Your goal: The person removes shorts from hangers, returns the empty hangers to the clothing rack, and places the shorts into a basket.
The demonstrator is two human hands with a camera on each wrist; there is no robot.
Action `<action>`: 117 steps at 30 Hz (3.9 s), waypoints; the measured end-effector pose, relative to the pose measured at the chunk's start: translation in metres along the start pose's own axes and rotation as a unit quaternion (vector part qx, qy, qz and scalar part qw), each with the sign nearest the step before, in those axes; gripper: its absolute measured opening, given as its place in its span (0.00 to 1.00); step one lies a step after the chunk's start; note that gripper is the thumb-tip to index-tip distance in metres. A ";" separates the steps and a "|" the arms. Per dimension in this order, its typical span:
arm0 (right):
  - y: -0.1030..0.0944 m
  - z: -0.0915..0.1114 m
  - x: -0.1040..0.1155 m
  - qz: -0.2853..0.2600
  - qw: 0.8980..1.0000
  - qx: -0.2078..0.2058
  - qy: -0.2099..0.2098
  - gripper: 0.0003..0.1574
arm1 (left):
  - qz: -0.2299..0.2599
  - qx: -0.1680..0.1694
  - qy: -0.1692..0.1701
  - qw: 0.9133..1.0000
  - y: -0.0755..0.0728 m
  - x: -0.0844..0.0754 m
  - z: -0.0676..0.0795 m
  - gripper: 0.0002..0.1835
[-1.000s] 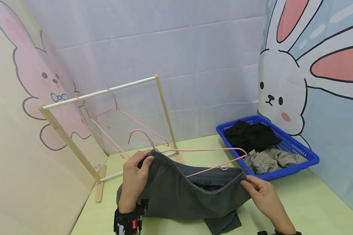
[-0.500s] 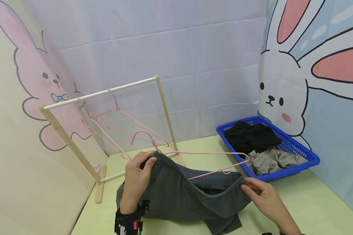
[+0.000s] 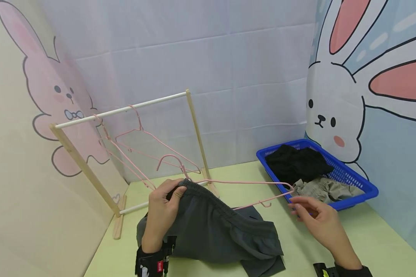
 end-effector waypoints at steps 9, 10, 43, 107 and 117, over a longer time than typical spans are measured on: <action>-0.036 -0.004 0.034 0.049 0.984 -0.169 0.021 0.13 | 0.000 0.001 -0.007 1.000 0.001 0.002 0.002 0.09; -0.039 -0.005 0.039 0.049 0.981 -0.187 0.020 0.13 | 0.001 0.003 -0.006 1.000 0.002 0.001 0.001 0.10; 0.059 -0.061 0.144 0.185 0.958 -0.003 -0.218 0.24 | -0.017 0.040 -0.016 0.999 0.023 -0.001 0.003 0.12; -0.130 -0.003 0.117 0.175 0.953 -0.243 -0.054 0.13 | 0.022 0.083 -0.141 0.986 0.058 0.023 0.010 0.09; -0.099 -0.067 0.171 0.244 0.935 -0.220 -0.130 0.13 | 0.097 0.255 -0.187 0.944 0.143 0.023 0.032 0.10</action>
Point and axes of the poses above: each hand's wrist, its own z-axis away from the middle knuckle, its own y-axis out of the palm, x = y × z, the point moved 10 cm from there along -z, towards the middle knuckle, and after that the axes turned 15 degrees about x, right-handed, at the moved point
